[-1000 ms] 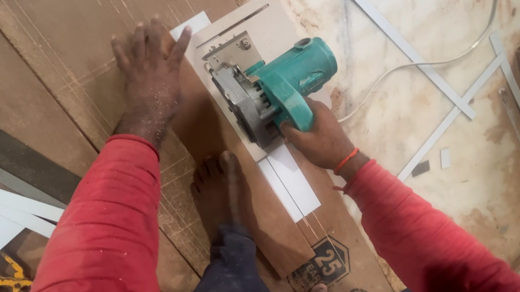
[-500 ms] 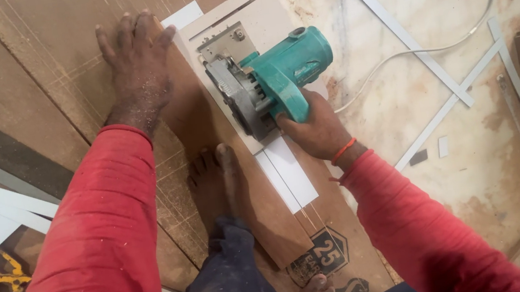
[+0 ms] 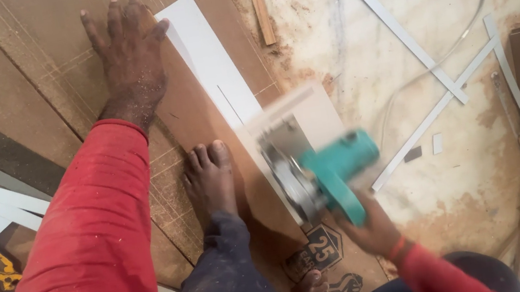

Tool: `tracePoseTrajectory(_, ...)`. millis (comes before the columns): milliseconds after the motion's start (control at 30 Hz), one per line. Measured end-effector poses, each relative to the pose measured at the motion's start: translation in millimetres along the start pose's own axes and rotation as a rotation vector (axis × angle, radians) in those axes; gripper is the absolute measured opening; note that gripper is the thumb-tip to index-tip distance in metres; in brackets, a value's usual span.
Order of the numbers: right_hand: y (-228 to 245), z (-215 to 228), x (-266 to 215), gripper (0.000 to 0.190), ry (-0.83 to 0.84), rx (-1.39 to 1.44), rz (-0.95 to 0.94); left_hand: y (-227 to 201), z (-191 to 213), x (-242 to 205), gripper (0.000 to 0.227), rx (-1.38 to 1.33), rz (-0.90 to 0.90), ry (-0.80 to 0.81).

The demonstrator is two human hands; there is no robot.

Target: Using a circular saw to cut thin white laminate or plastic strips on a cardboard-protected floor.

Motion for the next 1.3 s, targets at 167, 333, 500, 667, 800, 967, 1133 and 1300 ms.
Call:
tracePoseTrajectory(167, -52, -19, -78, 0.03, 0.031, 0.077, -0.123, 1, 2, -1, 0.056, -0.07, -0.001, 0.077)
tracePoseTrajectory(333, -62, -22, -84, 0.016, 0.043, 0.114, -0.148, 0, 7, 0, 0.06, -0.1, -0.001, 0.086)
tracePoseTrajectory(500, -47, -19, -71, 0.016, 0.026, 0.118, -0.187, 0, 4, 0, 0.071, -0.11, -0.024, 0.132)
tracePoseTrajectory(667, -21, -14, -36, 0.03, -0.064, 0.042, -0.08, 1, 15, -4, 0.071, -0.192, -0.021, 0.159)
tracePoseTrajectory(800, -2, -6, 1, 0.038, -0.098, 0.041, -0.046, 5, 10, 0, 0.069, -0.152, -0.041, 0.126)
tracePoseTrajectory(967, 29, 7, 57, 0.032, -0.103, 0.039, -0.012, 7, 13, -1, 0.077, -0.141, -0.042, 0.178)
tracePoseTrajectory(1133, 70, 21, 121, 0.022, -0.17, 0.032, 0.133, 13, 14, 5, 0.073, -0.161, -0.048, 0.244)
tracePoseTrajectory(1300, 91, 31, 153, 0.024, -0.172, 0.023, 0.101, 19, 29, 10, 0.075, -0.202, -0.031, 0.334)
Point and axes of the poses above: each hand's wrist, its own x-axis towards the middle knuckle, its own z-axis out of the back of the hand, y = z × x, the point moved 1 cm from there along x, towards the middle knuckle, and after that the axes turned 14 degrees about y, right-handed, at the moved point
